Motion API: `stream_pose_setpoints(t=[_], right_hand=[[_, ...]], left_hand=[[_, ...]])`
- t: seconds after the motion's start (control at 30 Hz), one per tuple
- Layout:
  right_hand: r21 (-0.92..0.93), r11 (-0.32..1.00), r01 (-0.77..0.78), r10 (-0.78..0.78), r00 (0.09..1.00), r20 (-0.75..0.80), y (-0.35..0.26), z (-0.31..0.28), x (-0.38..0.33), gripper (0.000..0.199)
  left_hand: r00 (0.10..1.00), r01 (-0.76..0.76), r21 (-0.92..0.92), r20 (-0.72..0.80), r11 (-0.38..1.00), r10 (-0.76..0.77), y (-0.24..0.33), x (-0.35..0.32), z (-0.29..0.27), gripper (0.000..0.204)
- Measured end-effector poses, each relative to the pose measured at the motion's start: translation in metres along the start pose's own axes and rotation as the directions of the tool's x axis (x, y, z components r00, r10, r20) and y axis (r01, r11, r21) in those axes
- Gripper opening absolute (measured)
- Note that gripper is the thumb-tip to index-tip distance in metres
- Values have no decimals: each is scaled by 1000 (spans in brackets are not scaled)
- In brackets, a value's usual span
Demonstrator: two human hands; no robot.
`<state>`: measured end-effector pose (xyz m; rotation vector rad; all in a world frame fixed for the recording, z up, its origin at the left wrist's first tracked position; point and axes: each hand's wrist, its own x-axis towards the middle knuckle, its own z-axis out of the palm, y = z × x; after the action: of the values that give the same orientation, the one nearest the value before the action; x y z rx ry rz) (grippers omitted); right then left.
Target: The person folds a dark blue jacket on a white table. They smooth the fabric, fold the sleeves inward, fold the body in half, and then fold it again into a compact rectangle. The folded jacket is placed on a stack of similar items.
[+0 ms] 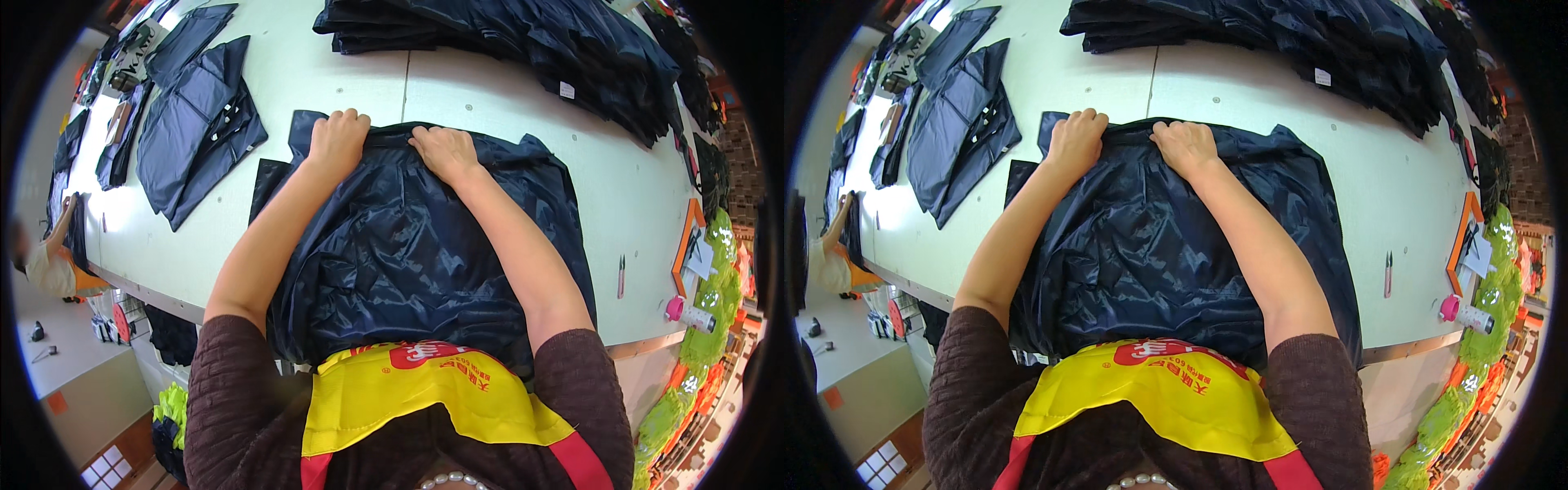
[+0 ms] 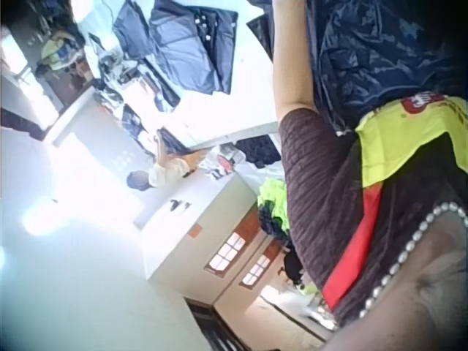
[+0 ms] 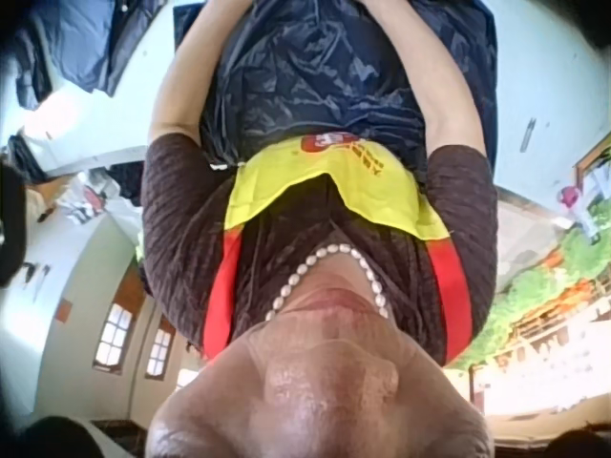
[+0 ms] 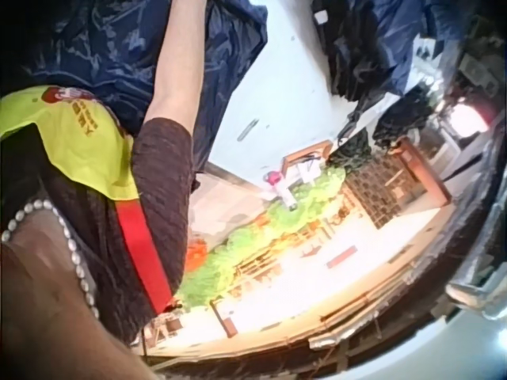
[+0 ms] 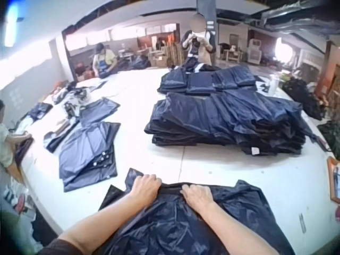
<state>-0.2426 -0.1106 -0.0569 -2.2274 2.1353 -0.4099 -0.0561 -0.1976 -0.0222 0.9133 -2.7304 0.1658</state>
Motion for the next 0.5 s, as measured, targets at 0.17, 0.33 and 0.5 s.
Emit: stream_pose_setpoints(t=[0.17, 0.33, 0.5], right_hand=[[-1, 998, -68, 68, 998, 17, -12, -4, 2, 24], [-63, 981, -183, 177, 980, -95, -8, -3, -9, 26], [-131, 849, -511, 497, 858, -131, 25, -35, -20, 27]], left_hand=[[998, 51, -261, -21, 964, -58, 26, -15, 18, 15], [938, 347, -435, 166, 831, -305, 30, -7, 29, 24], [956, 284, -469, 76, 836, -282, 37, -17, 37, 26]])
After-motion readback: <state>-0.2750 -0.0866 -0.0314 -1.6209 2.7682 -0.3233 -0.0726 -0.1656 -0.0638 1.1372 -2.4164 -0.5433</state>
